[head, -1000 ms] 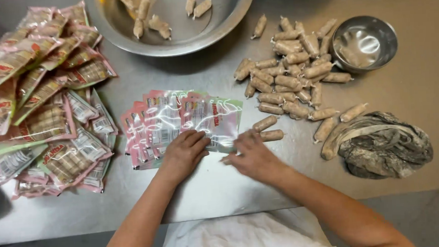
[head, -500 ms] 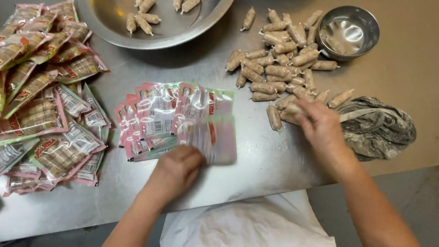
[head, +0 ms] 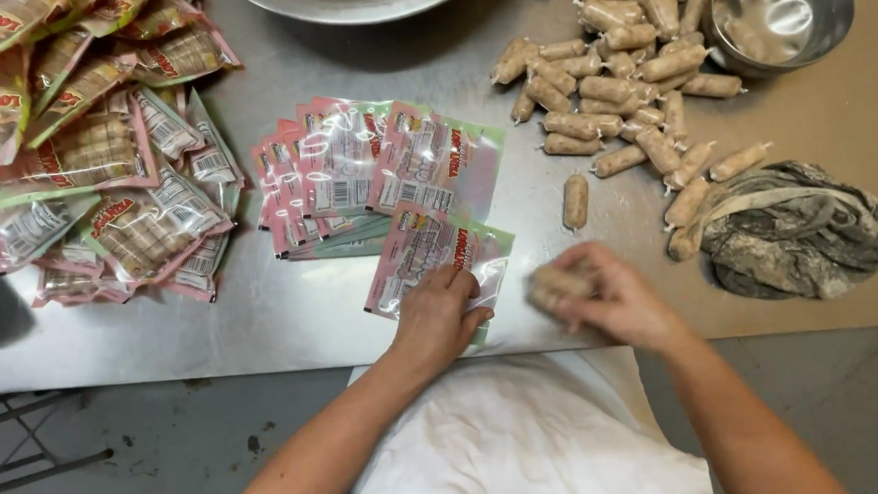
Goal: The person is manually packaging small, wrapped food items into plastic pouches on a stainless steel production table.
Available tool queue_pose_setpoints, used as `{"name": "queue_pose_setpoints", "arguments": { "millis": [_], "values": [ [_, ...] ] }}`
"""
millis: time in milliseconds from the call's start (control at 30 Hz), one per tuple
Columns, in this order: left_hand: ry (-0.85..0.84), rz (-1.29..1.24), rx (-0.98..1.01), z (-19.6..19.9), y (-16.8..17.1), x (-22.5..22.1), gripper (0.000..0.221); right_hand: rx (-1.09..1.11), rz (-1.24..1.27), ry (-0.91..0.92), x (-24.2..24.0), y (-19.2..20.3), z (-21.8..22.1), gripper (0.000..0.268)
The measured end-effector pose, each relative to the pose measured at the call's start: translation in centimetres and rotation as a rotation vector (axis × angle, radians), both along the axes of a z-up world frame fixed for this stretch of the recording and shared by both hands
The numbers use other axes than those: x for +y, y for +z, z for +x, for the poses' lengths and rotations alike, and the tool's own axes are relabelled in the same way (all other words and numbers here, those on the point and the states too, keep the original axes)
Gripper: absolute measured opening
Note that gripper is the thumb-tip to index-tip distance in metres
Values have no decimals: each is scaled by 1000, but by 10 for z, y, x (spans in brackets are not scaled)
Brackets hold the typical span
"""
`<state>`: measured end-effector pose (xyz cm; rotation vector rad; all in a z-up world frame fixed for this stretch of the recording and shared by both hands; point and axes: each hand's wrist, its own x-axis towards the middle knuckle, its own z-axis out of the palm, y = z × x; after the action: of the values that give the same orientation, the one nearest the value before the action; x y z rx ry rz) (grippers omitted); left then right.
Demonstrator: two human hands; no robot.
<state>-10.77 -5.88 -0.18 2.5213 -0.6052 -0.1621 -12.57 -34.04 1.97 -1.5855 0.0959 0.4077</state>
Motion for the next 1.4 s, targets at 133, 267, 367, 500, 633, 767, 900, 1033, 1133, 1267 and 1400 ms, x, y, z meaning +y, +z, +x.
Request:
{"name": "queue_pose_setpoints", "arguments": {
  "millis": [133,267,367,500,633,767,900,1033,1133,1267,1400],
  "values": [
    [31,-10,-101,-5,-25,1,24,71,-25,-7,18,-21,-13,40],
    [52,-123,-158,-2,-24,5,11,-22,-158,-153,21,-14,-20,42],
    [47,-281,-112,6,-19,12,9,-35,-87,-234,32,-10,-25,40],
    [47,-471,-54,7,-18,17,12,-24,17,-304,45,-42,-33,41],
    [30,-565,-86,5,6,15,12,-46,54,-403,78,-36,-24,39],
    [-16,-686,-191,8,8,22,13,-167,32,-371,70,-46,-9,37],
    [-109,-634,-284,8,-13,24,13,-150,8,-449,65,-28,0,30],
    [-41,-692,-295,2,7,16,4,-142,-33,-372,84,-41,-14,30],
    [-44,-744,-223,1,13,18,9,-148,-56,-206,81,-45,-20,33],
    [11,-793,-175,-2,8,12,16,-140,-20,-332,91,-50,-9,27],
    [70,-846,-170,-17,38,0,22,85,383,-336,137,-20,-8,41]
  ]
}}
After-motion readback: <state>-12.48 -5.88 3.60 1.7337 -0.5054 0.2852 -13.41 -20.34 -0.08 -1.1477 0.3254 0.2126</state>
